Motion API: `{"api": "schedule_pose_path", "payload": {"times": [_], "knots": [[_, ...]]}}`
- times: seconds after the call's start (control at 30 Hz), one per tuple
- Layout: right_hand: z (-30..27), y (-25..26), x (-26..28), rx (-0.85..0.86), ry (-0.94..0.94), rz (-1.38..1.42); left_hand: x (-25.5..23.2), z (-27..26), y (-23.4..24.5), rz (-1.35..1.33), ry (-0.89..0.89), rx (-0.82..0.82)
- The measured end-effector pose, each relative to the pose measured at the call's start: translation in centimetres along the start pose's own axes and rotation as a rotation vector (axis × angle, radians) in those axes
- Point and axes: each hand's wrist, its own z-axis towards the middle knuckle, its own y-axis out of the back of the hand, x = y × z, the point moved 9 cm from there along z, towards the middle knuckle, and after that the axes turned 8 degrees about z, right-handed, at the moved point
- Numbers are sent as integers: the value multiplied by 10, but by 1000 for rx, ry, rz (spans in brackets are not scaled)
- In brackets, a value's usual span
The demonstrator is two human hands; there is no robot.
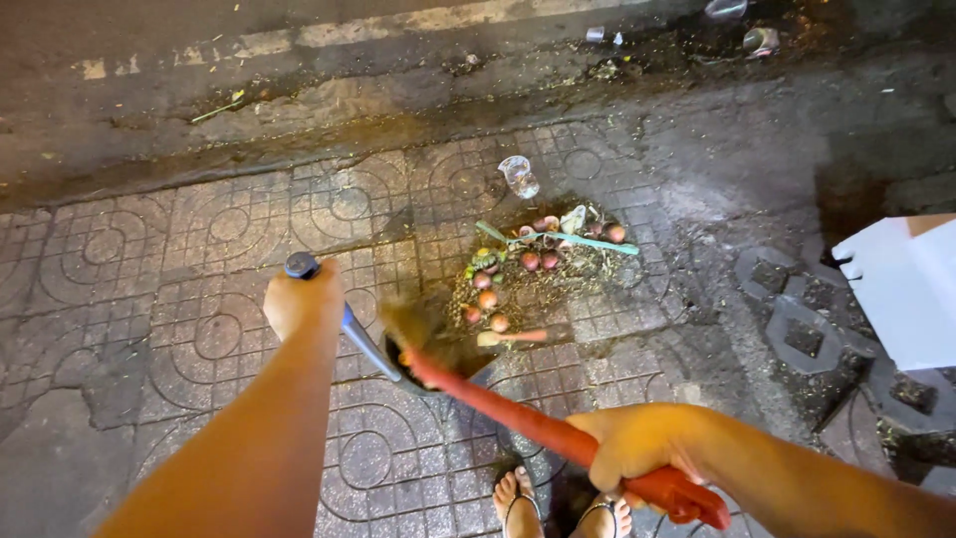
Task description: Sweep organic waste including onions and eggshells from the sidewalk into a dustpan.
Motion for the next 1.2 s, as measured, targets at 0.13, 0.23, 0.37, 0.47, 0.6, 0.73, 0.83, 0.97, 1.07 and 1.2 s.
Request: {"api": "schedule_pose_path", "payload": {"times": [0.13,0.23,0.37,0.47,0.6,0.73,0.83,0.97,1.07,1.2], "knots": [[-47,4,24,20,69,-126,10,12,-10,-2,34,23],[-74,50,17,-204,-34,-153,10,10,-12,-11,2,6],[-84,93,28,-324,-18,-60,12,8,-15,-3,11,-12],[-56,120,47,-434,45,-33,9,7,-8,9,37,-27],[7,149,68,-479,95,65,30,7,-12,5,112,4],[65,161,85,-430,58,-80,36,0,-4,-38,93,-36],[82,132,89,-392,23,-319,37,3,-4,-19,4,-63],[51,113,81,-401,-54,-404,26,-1,0,-31,-33,-68],[26,94,77,-375,-40,-403,16,8,-4,-42,0,-58],[8,62,50,-315,-33,-398,18,14,-7,37,69,-46]]}}
